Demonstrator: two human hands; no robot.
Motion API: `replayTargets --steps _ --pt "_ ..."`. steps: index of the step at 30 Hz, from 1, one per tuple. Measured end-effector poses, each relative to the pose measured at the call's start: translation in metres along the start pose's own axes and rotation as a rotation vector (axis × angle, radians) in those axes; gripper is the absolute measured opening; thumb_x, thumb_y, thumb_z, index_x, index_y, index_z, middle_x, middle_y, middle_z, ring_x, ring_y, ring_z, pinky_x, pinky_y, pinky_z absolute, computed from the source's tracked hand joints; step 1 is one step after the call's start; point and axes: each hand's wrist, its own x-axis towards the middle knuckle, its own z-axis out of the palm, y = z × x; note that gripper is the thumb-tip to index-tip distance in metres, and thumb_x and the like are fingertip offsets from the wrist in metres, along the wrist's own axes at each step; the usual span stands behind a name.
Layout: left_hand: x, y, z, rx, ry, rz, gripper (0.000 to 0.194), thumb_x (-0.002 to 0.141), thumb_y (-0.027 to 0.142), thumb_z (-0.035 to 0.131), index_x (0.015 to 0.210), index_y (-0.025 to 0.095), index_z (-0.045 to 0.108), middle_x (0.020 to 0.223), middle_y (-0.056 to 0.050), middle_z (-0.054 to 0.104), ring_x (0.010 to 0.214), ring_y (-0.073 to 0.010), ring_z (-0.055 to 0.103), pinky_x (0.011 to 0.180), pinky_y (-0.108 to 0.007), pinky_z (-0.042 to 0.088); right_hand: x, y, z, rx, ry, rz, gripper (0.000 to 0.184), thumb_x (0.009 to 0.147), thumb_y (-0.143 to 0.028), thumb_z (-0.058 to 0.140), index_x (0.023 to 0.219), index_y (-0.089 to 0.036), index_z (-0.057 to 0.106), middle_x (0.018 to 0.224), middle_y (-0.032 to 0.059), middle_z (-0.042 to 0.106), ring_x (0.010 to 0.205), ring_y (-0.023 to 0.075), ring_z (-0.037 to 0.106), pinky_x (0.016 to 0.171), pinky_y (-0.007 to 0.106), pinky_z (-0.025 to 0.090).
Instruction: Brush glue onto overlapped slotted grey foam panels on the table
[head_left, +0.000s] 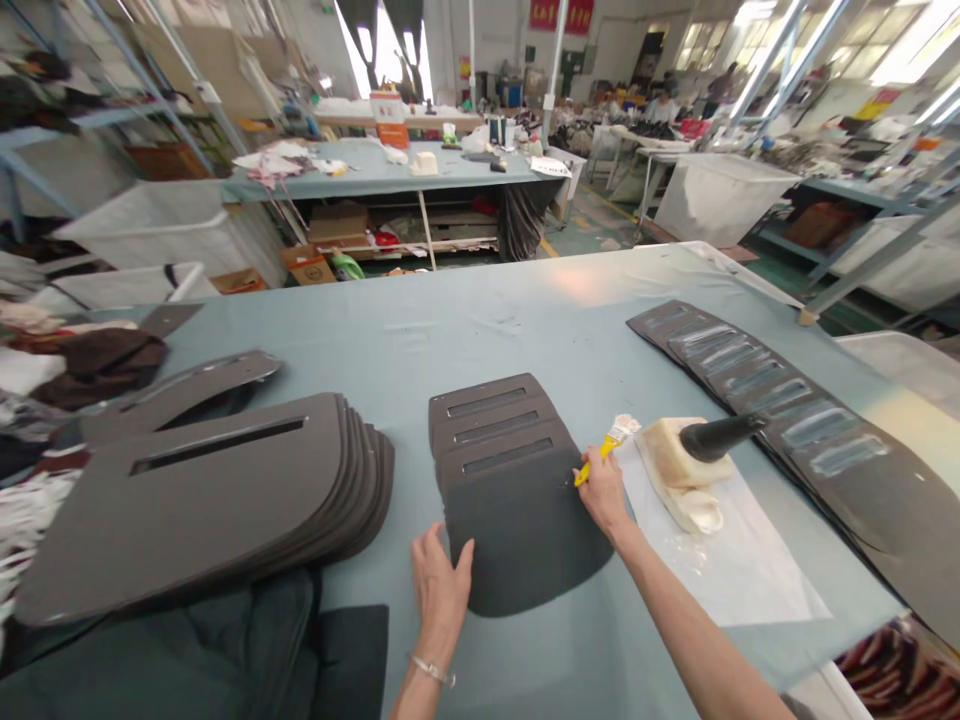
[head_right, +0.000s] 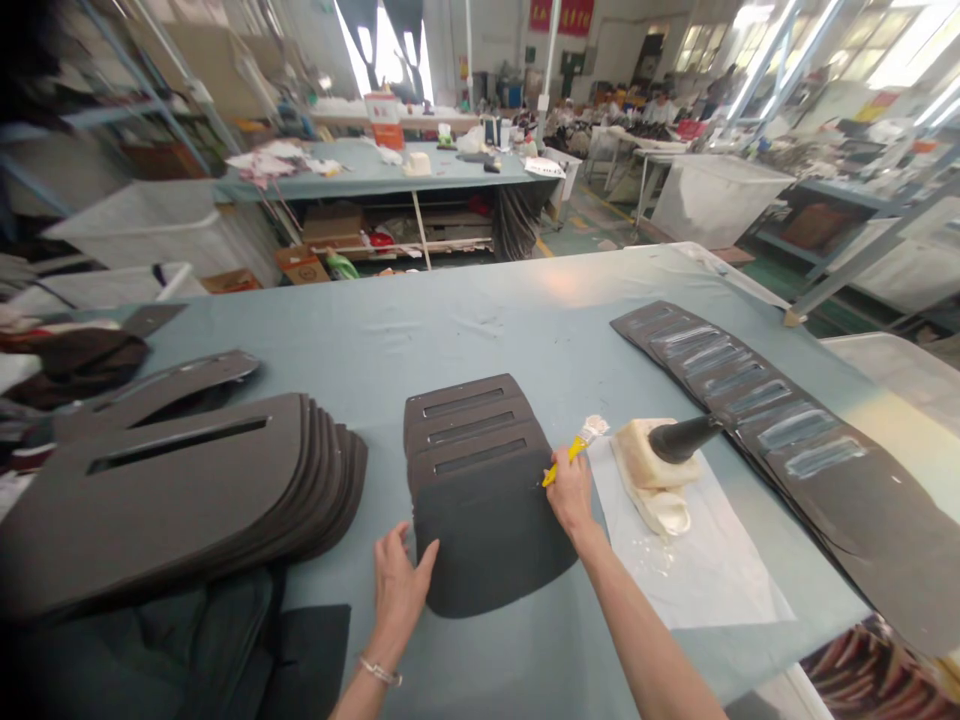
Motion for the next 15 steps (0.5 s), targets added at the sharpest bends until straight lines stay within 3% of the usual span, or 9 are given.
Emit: replayTargets --steps 3,6,8,11,15 --pt "-0.002 0.024 -0.010 -0.170 -0.072 -0.066 0.040 0.082 0.048 0.051 0.107 0.017 0.054 0.101 -0.009 0.056 0.092 -0.0214 0.058 0.087 -0.042 0.048 -0.014 -0.042 -0.023 0.295 -0.017 0.049 0.013 0.083 -0.029 0.054 0.090 -0.021 0.046 0.100 0.0106 0.057 0.096 0.0247 0.052 0.086 0.039 0.040" --pt "-0.008 0.061 -0.020 -0.419 -0.213 -0.095 0.038 0.082 0.049 0.051 0.102 0.018 0.057 0.102 -0.008 0.061 0.090 -0.0180 0.060 0.083 -0.034 0.050 -0.040 -0.099 -0.051 0.754 -0.185 0.114 0.015 0.090 -0.035 0.050 0.095 -0.023 0.043 0.107 0.0074 0.059 0.096 0.0196 0.056 0.088 0.036 0.043" --pt "-0.013 0.089 -0.030 -0.537 -0.234 -0.098 0.041 0.078 0.048 0.058 0.106 0.019 0.055 0.107 -0.009 0.061 0.091 -0.0168 0.060 0.079 -0.030 0.050 -0.059 -0.134 -0.069 0.982 -0.275 0.133 0.014 0.092 -0.037 0.047 0.097 -0.024 0.043 0.108 0.0060 0.060 0.094 0.0177 0.057 0.088 0.035 0.044" --pt "-0.024 0.123 -0.050 -0.631 -0.189 -0.096 0.047 0.068 0.043 0.071 0.105 0.019 0.053 0.098 -0.007 0.063 0.083 -0.0142 0.061 0.072 -0.026 0.050 -0.083 -0.168 -0.087 1.155 -0.314 0.155 0.014 0.093 -0.038 0.047 0.098 -0.026 0.044 0.104 0.0049 0.060 0.091 0.0171 0.056 0.085 0.033 0.045" --pt "-0.038 0.145 -0.082 -0.669 -0.150 -0.111 0.032 0.067 0.043 0.072 0.079 0.018 0.056 0.072 0.001 0.061 0.065 -0.0111 0.058 0.061 -0.024 0.049 -0.104 -0.187 -0.098 1.223 -0.253 0.215 0.014 0.092 -0.038 0.051 0.095 -0.025 0.047 0.089 0.0026 0.058 0.080 0.0160 0.055 0.076 0.030 0.046"
